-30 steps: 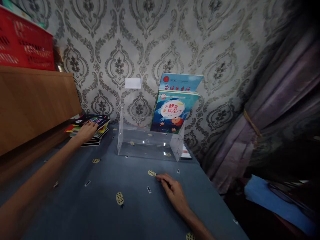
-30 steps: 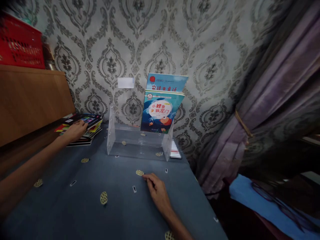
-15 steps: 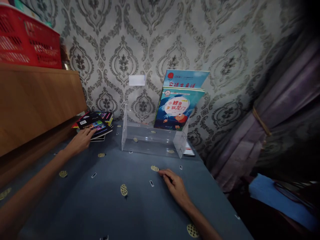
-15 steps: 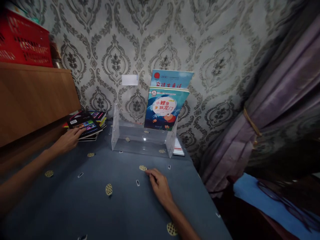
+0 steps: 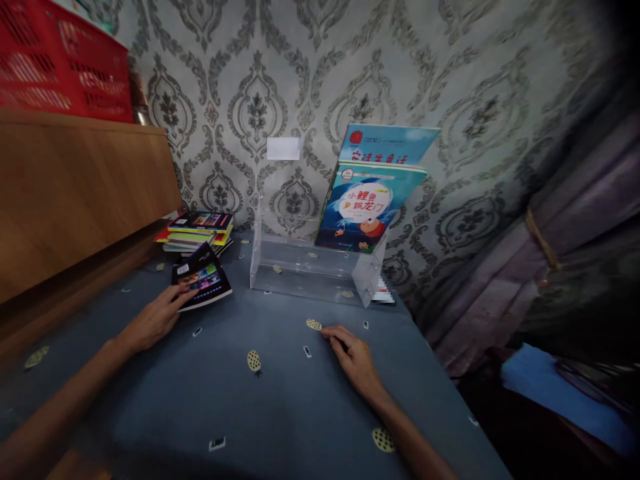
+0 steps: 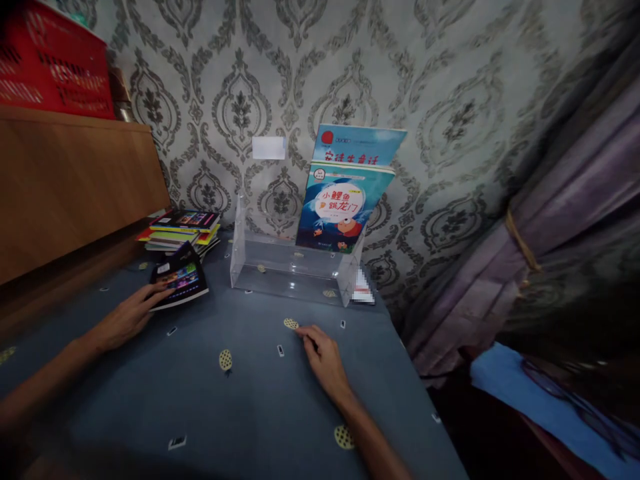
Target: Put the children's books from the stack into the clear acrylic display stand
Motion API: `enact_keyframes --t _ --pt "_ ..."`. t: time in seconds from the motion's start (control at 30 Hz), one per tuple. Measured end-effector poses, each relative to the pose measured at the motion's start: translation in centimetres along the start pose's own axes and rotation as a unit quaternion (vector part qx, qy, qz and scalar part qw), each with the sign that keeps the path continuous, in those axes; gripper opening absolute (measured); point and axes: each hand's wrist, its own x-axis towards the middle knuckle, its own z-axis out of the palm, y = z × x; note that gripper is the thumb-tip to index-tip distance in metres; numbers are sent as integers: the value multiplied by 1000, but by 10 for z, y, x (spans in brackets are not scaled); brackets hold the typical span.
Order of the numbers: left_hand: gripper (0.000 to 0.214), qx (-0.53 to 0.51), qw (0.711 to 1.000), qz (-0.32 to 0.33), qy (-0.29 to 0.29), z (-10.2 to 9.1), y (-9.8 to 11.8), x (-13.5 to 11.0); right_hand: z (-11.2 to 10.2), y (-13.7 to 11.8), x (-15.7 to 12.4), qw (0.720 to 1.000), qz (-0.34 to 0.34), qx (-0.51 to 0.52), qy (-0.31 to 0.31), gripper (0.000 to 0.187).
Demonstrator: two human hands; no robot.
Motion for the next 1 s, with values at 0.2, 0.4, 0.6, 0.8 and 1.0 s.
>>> enact_keyframes --t 0.2,0.4,0.6,0.8,1.0 --pt "61 -21 995 15 -97 3 28 -36 0 0 0 1000 -7 -7 0 33" --pt "67 -113 968 -3 -223 -11 9 -16 1 0 0 1000 -6 -8 -1 33" --pt "67 -37 966 -242 -87 26 -2 17 1 -1 -1 1000 2 -4 0 33" --pt "64 47 974 -196 -108 49 21 6 0 -4 -1 1000 2 -3 -9 34" --pt "63 26 985 -132 -105 48 52 -6 3 -2 -2 1000 -8 1 -3 32"
